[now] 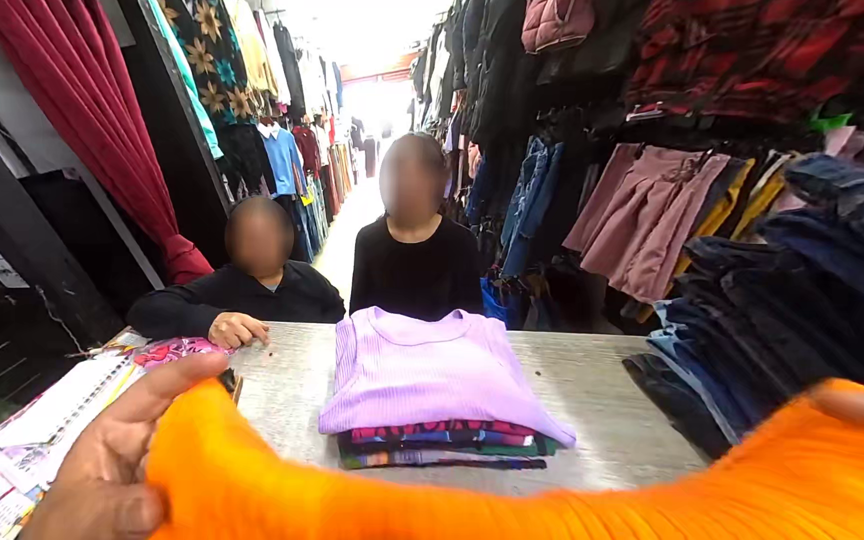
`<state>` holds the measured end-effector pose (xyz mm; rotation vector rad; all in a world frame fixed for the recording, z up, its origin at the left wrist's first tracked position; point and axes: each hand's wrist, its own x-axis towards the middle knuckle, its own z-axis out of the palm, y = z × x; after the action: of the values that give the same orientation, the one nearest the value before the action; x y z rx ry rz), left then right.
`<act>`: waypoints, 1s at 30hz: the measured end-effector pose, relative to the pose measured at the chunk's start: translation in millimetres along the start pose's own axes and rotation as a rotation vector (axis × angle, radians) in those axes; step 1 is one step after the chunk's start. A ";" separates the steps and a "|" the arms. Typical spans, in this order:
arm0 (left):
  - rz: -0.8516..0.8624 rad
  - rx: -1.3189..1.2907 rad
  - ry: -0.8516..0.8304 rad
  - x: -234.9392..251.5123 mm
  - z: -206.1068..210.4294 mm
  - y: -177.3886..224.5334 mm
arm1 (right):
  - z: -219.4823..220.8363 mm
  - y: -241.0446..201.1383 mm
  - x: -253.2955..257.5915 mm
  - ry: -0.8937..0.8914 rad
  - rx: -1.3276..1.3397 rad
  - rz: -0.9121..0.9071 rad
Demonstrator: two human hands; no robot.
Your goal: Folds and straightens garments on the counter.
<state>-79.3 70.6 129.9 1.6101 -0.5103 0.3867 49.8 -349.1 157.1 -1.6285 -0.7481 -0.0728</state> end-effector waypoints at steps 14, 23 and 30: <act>0.066 0.826 0.352 114.6 -11.5 -56.0 | -27.4 136.7 106.4 0.338 -0.228 -0.274; -0.560 0.337 0.306 22.3 18.4 -179.7 | -8.8 218.3 30.5 0.178 -0.221 0.289; -0.424 0.131 0.624 32.7 25.3 -161.9 | -7.3 217.7 34.3 0.466 0.124 0.188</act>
<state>34.0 52.1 8.6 1.5687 0.3319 0.5742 188.6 -343.1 -14.1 -1.4796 -0.2367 -0.2567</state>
